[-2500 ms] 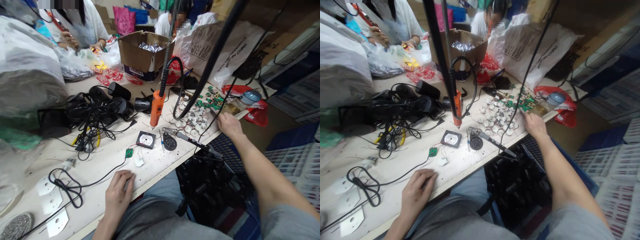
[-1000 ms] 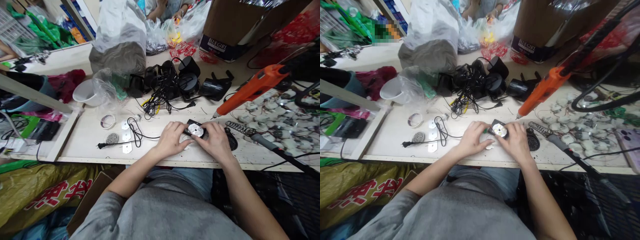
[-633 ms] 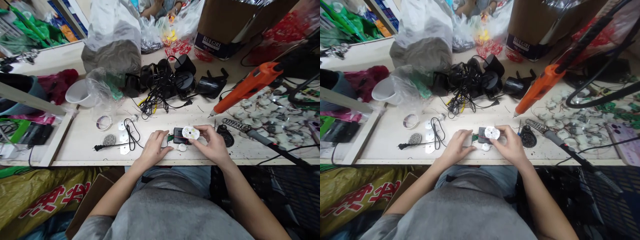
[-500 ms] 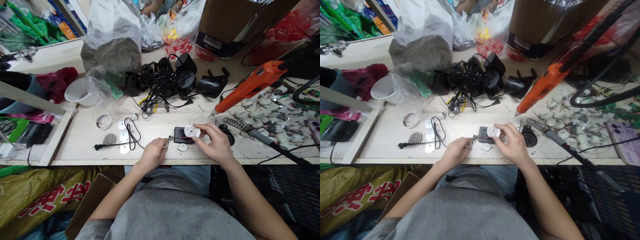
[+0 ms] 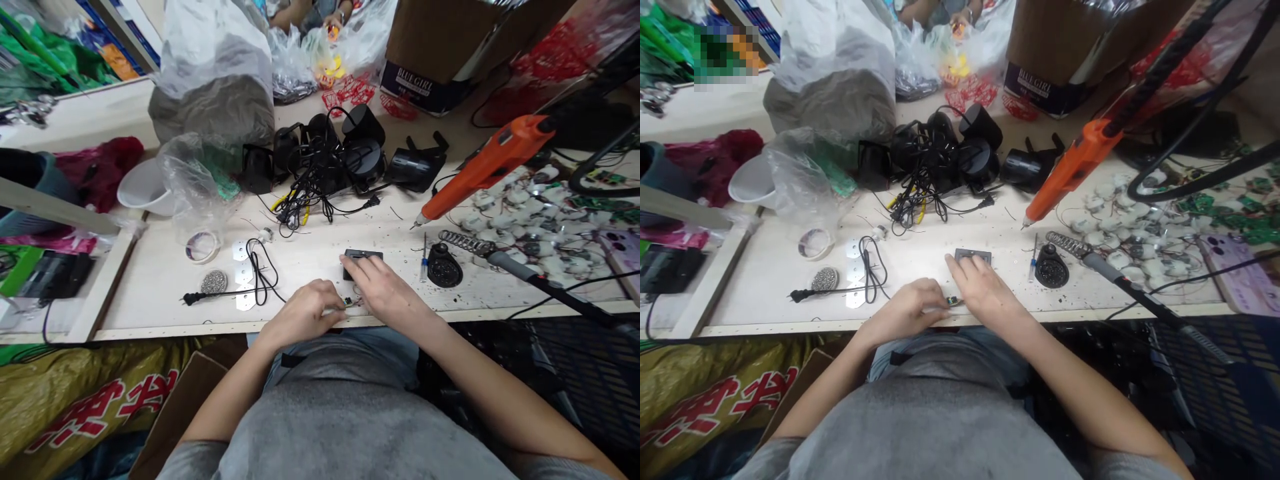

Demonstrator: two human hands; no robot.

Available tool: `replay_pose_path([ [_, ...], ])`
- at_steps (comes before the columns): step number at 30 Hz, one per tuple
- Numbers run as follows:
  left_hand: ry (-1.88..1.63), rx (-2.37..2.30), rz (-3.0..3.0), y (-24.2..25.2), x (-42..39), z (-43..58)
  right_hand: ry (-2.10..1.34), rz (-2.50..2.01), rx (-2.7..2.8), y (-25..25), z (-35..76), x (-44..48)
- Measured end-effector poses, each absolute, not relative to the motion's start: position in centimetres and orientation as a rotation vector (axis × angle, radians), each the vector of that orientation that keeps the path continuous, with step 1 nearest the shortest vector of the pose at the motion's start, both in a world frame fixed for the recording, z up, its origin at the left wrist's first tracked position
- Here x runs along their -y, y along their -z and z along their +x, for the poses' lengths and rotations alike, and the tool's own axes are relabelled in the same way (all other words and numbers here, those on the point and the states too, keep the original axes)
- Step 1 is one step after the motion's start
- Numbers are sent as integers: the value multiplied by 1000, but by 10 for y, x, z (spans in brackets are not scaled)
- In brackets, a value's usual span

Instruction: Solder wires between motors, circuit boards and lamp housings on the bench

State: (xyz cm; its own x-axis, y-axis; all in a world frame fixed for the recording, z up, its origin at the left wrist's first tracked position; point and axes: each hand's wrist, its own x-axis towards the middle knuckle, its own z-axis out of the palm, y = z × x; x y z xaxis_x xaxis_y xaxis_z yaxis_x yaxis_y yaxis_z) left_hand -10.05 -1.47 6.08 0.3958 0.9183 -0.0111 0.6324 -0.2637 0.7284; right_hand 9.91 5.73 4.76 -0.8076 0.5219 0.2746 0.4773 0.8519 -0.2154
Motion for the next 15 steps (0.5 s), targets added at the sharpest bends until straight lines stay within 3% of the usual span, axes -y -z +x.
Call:
replay_pose_path([
  [4, -819, -1545, 1882, -55, -3, -93, -521, -864, 2330, -46, 121, -52],
  [8, -851, -1547, 1980, -51, -21, -79, -446, -1172, 1976, -32, 138, -33],
  [15, -736, -1547, 2087, -45, -36, -70, -308, -1305, 2022, 1, 116, -2],
])
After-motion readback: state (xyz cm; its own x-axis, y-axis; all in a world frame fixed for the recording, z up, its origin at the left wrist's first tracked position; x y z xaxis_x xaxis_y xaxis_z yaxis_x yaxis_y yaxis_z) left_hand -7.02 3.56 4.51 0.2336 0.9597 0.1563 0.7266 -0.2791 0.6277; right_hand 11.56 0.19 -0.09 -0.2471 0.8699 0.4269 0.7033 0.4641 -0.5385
